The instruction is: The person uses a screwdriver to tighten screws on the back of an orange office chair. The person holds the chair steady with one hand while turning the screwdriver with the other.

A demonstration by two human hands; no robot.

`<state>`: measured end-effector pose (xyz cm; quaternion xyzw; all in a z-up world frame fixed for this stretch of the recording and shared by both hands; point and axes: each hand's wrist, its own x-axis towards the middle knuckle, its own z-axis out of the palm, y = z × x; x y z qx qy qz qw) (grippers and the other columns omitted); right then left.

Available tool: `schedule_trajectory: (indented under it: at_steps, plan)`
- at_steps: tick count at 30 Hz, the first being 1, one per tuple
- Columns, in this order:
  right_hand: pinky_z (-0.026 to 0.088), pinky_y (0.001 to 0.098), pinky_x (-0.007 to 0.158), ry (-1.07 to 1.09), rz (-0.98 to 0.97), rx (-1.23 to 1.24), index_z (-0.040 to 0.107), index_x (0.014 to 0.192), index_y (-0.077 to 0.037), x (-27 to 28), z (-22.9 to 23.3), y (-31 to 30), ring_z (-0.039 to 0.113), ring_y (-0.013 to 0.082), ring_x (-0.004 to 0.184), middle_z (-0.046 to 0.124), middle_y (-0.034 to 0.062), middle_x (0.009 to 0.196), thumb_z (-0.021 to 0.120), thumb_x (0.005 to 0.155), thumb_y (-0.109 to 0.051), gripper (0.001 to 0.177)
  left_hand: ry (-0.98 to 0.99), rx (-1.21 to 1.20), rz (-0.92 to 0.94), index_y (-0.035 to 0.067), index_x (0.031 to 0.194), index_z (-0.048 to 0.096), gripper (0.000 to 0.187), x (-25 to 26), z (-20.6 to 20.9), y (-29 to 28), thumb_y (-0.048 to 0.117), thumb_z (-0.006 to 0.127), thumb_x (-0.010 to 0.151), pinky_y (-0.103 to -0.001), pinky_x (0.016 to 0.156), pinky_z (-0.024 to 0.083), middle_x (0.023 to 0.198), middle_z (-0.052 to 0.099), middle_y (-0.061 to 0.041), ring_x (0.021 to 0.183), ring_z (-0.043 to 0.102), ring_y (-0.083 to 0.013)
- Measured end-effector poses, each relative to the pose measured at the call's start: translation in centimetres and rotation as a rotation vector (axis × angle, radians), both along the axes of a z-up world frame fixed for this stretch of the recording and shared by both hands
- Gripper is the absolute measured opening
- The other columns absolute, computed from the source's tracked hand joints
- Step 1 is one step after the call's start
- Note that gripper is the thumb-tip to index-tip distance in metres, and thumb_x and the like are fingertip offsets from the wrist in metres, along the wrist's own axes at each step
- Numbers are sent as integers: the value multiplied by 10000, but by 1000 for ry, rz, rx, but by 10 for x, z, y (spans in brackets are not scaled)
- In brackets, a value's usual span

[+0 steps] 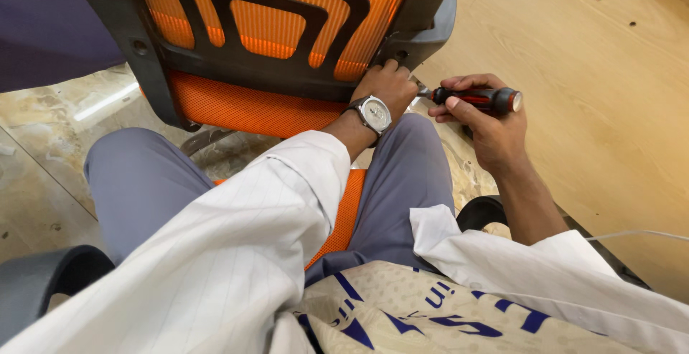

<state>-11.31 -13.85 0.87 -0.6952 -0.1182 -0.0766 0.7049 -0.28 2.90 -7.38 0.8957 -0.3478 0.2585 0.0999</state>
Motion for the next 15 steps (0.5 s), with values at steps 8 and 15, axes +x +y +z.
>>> schedule_trajectory:
  at_steps: [8,15]
  plan:
    - [669,390,825,15,4,-36,589,1109,46,-1,7,5,765,307,967,678,207,1214,676,932,85,201,107,-52,-74,84,921,768,120,19,-9,2,55,663,869,-403,828,600,1078,676,-73,1085,636,-283]
    - [676,369,825,45,-96,-76,597,1151,50,-4,8,25,764,283,940,698,217,1095,681,971,31,199,118,-100,-181,84,908,768,150,32,-10,4,12,670,820,-381,922,550,1119,632,-83,1133,577,-287]
